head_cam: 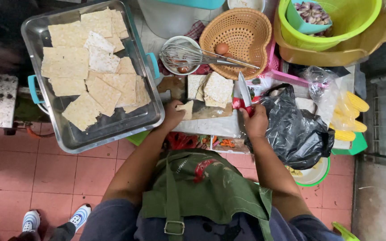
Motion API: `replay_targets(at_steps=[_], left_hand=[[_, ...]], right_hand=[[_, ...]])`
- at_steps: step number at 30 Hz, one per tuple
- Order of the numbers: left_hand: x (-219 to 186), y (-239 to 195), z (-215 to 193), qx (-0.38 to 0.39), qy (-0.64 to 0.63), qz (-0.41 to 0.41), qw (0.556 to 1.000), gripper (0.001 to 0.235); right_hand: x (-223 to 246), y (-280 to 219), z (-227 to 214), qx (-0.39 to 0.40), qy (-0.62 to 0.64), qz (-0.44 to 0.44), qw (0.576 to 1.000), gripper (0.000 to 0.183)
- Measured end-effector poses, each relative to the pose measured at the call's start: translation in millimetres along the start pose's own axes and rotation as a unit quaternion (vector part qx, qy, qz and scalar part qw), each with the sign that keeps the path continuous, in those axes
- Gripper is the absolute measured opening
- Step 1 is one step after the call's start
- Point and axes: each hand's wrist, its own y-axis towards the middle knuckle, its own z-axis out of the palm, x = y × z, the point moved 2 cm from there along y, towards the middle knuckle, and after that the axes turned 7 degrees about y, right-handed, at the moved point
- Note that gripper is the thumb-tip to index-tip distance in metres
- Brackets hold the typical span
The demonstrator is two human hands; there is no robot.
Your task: Slicing blocks of tempeh into thin pieces using a knife and placing them into a metal tray.
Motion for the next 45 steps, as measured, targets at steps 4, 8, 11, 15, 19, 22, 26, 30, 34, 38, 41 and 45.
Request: replay_targets(at_steps=[4, 8, 11, 15, 19, 22, 26, 30, 34, 38, 41, 45], left_hand=[[-76.2, -18.1, -20.9, 0.055, -0.133, -0.067, 0.987, 0.042], [-150.7, -12.4, -32.5, 0.085, -0.418, -0.147, 0.892, 0.044], [-158.3, 20.6, -9.1, 0.016, -0.360, -0.076, 0.930, 0.047], [-126.4, 57.0, 29.8, -0.153, 0.056, 0.035, 0.986, 0.051], [-139.0, 62.8, 34.4, -0.071, -0.026, -0.056, 0.996, 0.081], [-163.8, 53.4, 22.2, -0.071, 0.005, -0.082, 0.994, 0.081], [-166.8, 56.2, 22.2, -0.031, -0.054, -0.134, 0.989, 0.079], [-161.5, 60.7, 21.9, -0.006, -0.150, -0.158, 0.976, 0.074], [-153.1, 66.1, 24.7, -0.008, -0.136, -0.149, 0.979, 0.064], [-140.7, 76.1, 36.9, 0.054, -0.221, -0.158, 0.961, 0.056], [-134.7, 79.4, 41.3, 0.078, -0.243, -0.168, 0.952, 0.054], [-145.4, 67.3, 29.7, 0.064, -0.218, -0.159, 0.961, 0.056]], right_hand=[[0.7, -4.4, 16.0, -0.026, 0.011, 0.018, 0.999, 0.048], [-11.2, -15.9, 36.8, -0.078, 0.028, 0.044, 0.996, 0.043], [-11.5, -16.2, 49.5, -0.111, 0.022, 0.032, 0.993, 0.032], [-1.0, 9.2, 57.7, -0.115, 0.096, 0.029, 0.988, 0.021], [39.9, 47.5, 65.3, 0.033, 0.321, 0.192, 0.927, 0.027], [68.3, 58.0, 63.2, 0.143, 0.391, 0.299, 0.858, 0.028], [79.0, 64.6, 60.0, 0.188, 0.417, 0.389, 0.799, 0.029], [75.5, 67.0, 66.9, 0.177, 0.442, 0.457, 0.752, 0.034], [93.2, 68.1, 59.5, 0.193, 0.479, 0.467, 0.718, 0.035], [79.6, 65.0, 68.4, 0.226, 0.508, 0.514, 0.653, 0.037], [81.3, 64.2, 68.2, 0.211, 0.475, 0.538, 0.663, 0.038], [82.5, 61.8, 66.2, 0.193, 0.444, 0.548, 0.682, 0.039]])
